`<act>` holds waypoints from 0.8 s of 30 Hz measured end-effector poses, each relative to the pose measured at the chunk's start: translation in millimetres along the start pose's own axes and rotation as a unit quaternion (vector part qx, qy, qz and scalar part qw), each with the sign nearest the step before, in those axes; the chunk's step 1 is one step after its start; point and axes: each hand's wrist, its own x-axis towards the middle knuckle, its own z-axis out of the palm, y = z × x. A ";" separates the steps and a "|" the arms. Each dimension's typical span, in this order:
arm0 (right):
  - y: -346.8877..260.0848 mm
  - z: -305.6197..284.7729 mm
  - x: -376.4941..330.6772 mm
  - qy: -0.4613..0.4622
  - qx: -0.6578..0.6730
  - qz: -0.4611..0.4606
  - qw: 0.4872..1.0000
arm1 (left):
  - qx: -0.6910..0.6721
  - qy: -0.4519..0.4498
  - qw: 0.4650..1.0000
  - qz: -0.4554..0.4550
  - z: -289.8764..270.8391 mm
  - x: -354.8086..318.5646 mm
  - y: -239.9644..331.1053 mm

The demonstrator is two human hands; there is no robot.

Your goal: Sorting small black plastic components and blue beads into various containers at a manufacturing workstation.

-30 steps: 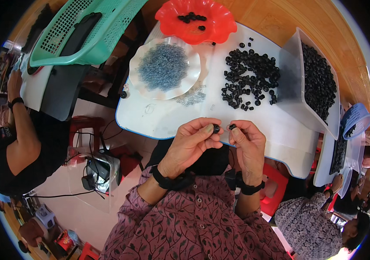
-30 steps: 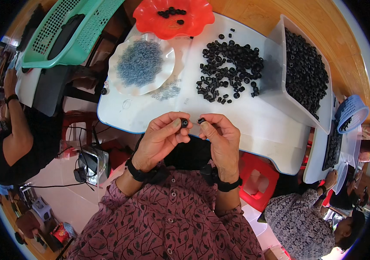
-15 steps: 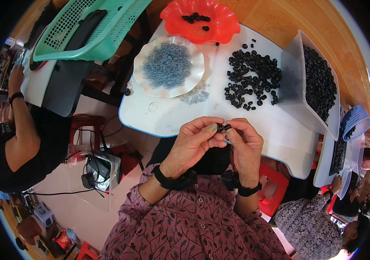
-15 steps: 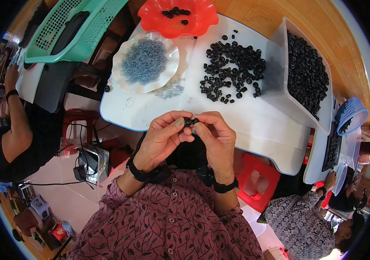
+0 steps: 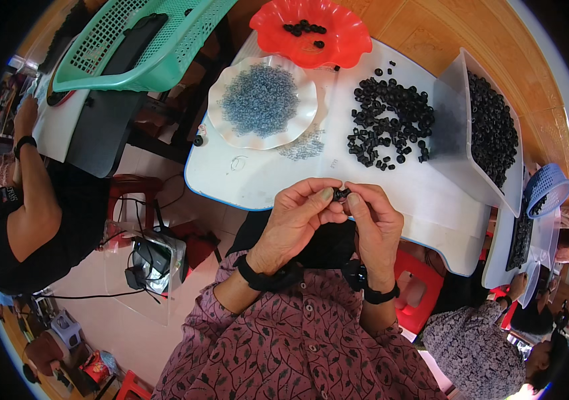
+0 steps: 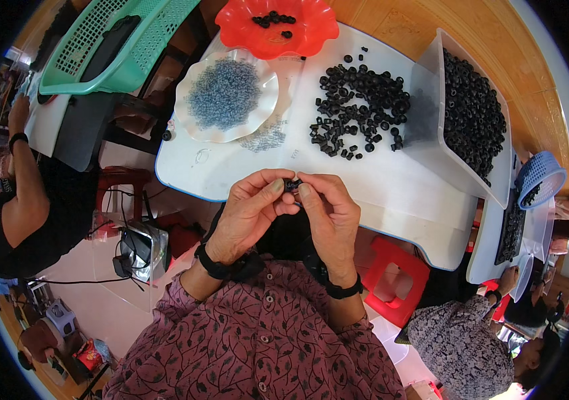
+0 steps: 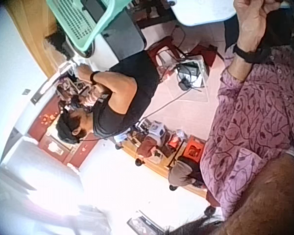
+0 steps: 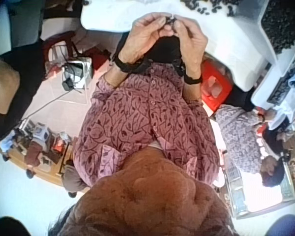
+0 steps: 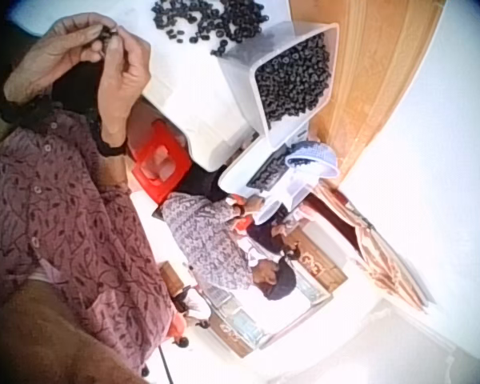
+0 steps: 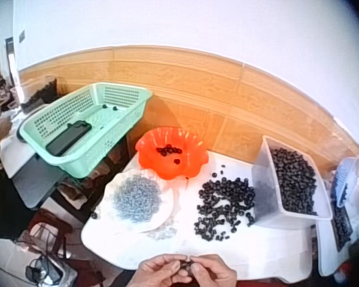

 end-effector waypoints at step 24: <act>3.0 -3.4 4.2 -0.005 0.077 0.053 0.996 | 0.021 0.000 1.000 0.005 -1.5 1.1 -3.8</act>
